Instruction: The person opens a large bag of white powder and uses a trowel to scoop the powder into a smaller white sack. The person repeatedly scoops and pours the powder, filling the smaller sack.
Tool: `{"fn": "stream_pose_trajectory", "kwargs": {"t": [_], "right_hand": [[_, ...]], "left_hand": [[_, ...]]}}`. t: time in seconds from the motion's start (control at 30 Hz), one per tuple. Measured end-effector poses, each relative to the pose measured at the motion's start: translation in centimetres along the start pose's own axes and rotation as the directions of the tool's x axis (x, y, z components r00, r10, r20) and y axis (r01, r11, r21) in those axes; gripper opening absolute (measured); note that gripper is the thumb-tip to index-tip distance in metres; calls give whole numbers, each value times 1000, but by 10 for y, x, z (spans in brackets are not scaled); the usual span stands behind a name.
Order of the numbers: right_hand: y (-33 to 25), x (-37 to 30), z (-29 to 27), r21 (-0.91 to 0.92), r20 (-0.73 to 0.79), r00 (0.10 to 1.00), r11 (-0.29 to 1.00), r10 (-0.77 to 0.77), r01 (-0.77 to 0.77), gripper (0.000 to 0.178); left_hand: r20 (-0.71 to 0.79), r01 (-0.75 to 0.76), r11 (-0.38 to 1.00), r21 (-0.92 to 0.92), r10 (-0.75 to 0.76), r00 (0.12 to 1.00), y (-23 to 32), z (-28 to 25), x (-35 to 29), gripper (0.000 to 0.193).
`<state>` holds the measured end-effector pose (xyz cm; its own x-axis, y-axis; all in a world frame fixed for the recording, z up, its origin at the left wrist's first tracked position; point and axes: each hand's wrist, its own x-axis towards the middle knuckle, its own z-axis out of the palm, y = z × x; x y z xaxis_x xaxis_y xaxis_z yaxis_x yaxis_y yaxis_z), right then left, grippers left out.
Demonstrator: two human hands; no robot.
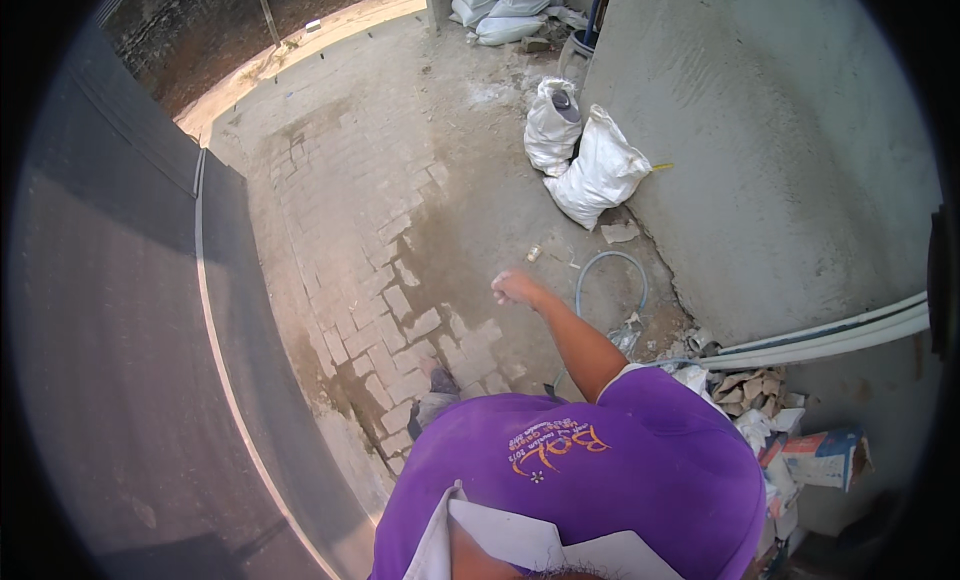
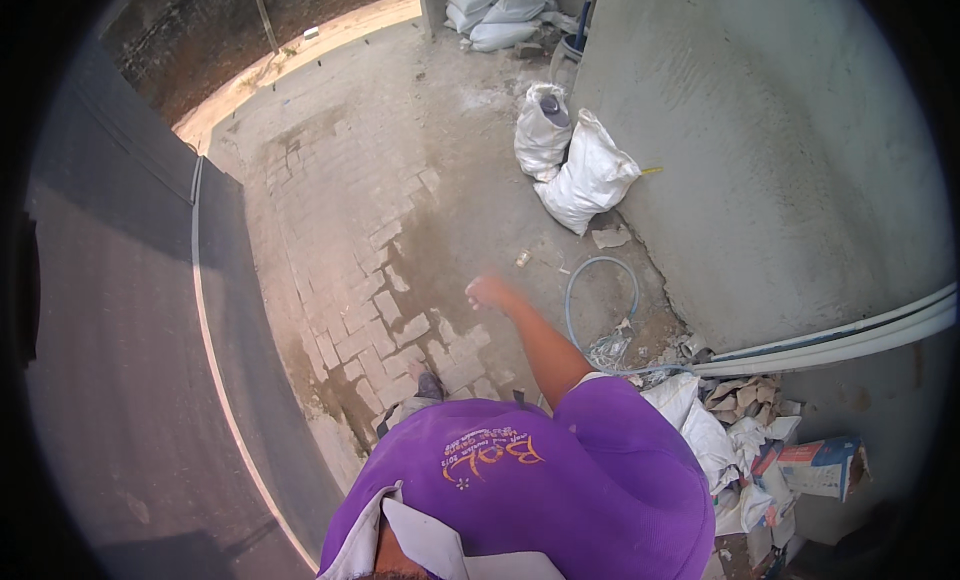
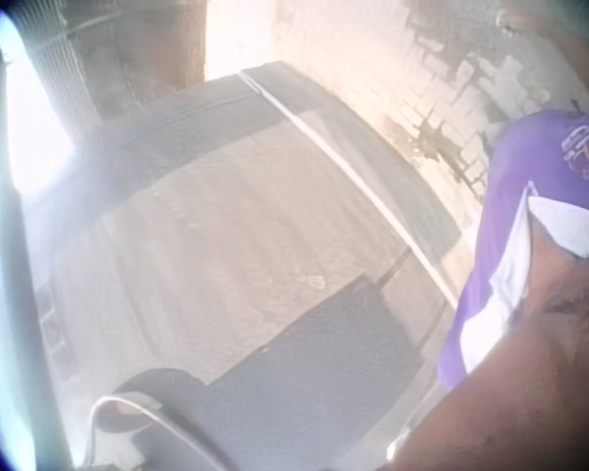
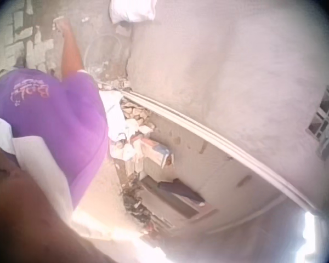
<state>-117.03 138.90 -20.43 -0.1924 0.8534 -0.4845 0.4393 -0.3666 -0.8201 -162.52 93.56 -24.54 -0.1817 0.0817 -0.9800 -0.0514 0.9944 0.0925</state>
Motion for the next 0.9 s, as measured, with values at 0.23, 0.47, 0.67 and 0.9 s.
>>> {"fn": "stream_pose_trajectory", "kwargs": {"t": [0.23, 0.47, 0.67, 0.9], "right_hand": [[82, 25, 27, -642, -71, 940, 706, 333, -298, 34], [44, 65, 18, -539, 58, 793, 688, 607, -487, 39], [-23, 233, -55, -227, 50, 782, 770, 621, -597, 36], [-181, 491, -212, -412, -185, 979, 911, -85, 1, 22]], "left_hand": [[-126, -199, 954, 223, 230, 965, 316, -113, 47, 29], [-258, -745, 662, 86, 737, 625, 748, -186, -4, 27], [-217, -766, 642, 27, 752, 623, 881, -120, -6, 36], [19, -189, 928, 320, 193, 981, 839, -59, 56, 44]]}}
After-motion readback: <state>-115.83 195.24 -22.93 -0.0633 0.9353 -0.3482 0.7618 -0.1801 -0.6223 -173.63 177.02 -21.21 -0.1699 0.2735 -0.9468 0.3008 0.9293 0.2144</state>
